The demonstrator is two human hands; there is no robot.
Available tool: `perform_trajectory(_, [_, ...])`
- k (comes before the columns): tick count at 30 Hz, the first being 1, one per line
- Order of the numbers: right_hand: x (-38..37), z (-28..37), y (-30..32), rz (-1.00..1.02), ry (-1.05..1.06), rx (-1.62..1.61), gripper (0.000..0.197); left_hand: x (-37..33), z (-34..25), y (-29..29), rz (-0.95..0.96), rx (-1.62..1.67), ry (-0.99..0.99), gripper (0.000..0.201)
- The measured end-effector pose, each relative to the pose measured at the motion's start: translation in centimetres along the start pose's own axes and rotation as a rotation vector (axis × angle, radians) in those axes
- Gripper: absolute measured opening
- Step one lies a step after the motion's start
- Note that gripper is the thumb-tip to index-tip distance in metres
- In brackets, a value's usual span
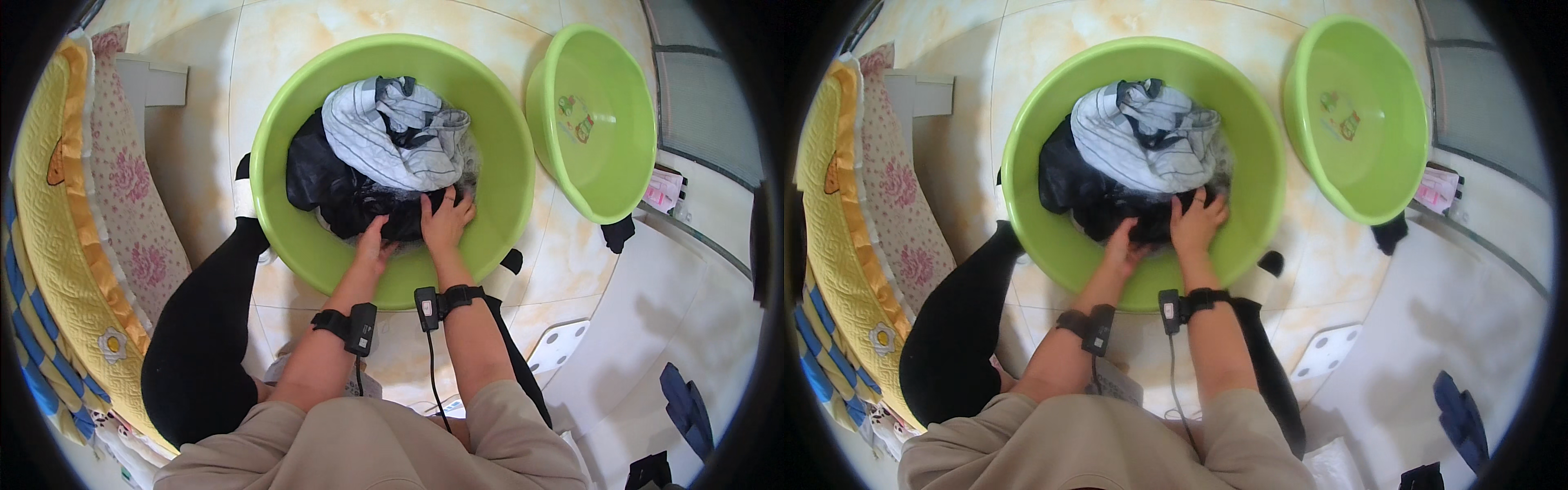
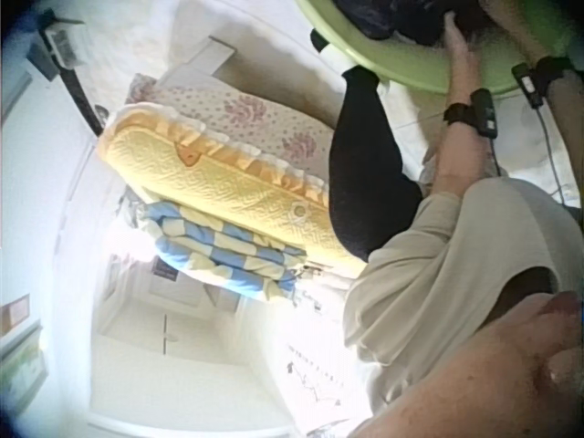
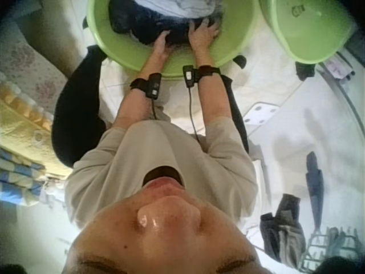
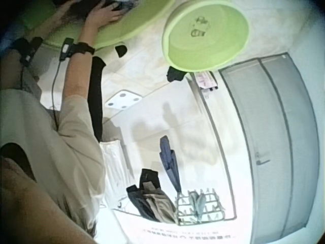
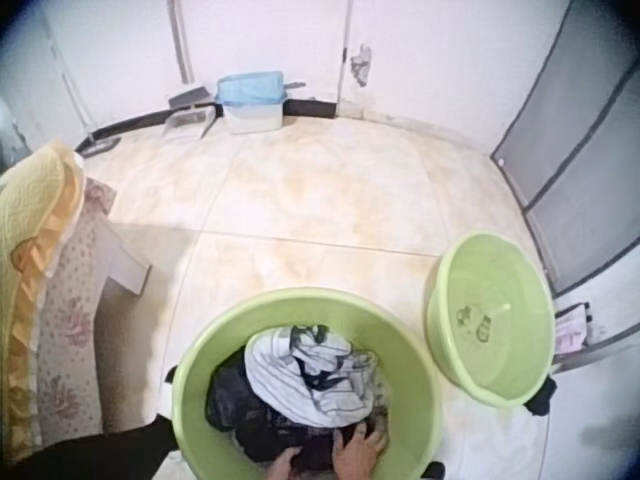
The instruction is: The person sits on the floor and hand-washes clothes in a green basin filled with soapy water. They scrub and rinse several garments, including a black item and a striped shirt, by hand.
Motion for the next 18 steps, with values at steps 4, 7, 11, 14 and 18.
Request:
perform_trajectory(4, [1.1,0.9,-1.7,0.007,0.082,0.015,0.048,0.3,-0.6,0.6,-0.002,-0.013,0.060,0.045])
perform_trajectory(7, [3.1,1.8,-3.9,0.357,-0.210,-0.538,0.037,1.4,-1.2,-0.9,0.253,0.201,0.087,0.048])
perform_trajectory(11, [6.1,7.4,1.1,0.323,0.043,-0.862,0.023,1.7,-1.4,-0.8,0.388,0.215,0.103,0.061])
perform_trajectory(14, [7.5,9.9,3.6,0.297,0.110,-0.858,0.020,2.8,-1.3,-3.2,0.897,0.451,0.282,0.056])
perform_trajectory(18, [6.0,9.5,2.4,0.274,0.092,-0.659,0.022,0.0,-0.9,-0.7,0.353,0.240,-0.047,0.049])
Point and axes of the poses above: each hand's wrist, its own x-axis away from the middle knuckle, its own y-axis out of the back of the hand, z = x × y, the point moved 7 cm from there along -x, towards the middle knuckle, and after that the axes turned 9 degrees about -x, right-handed, at the moved point
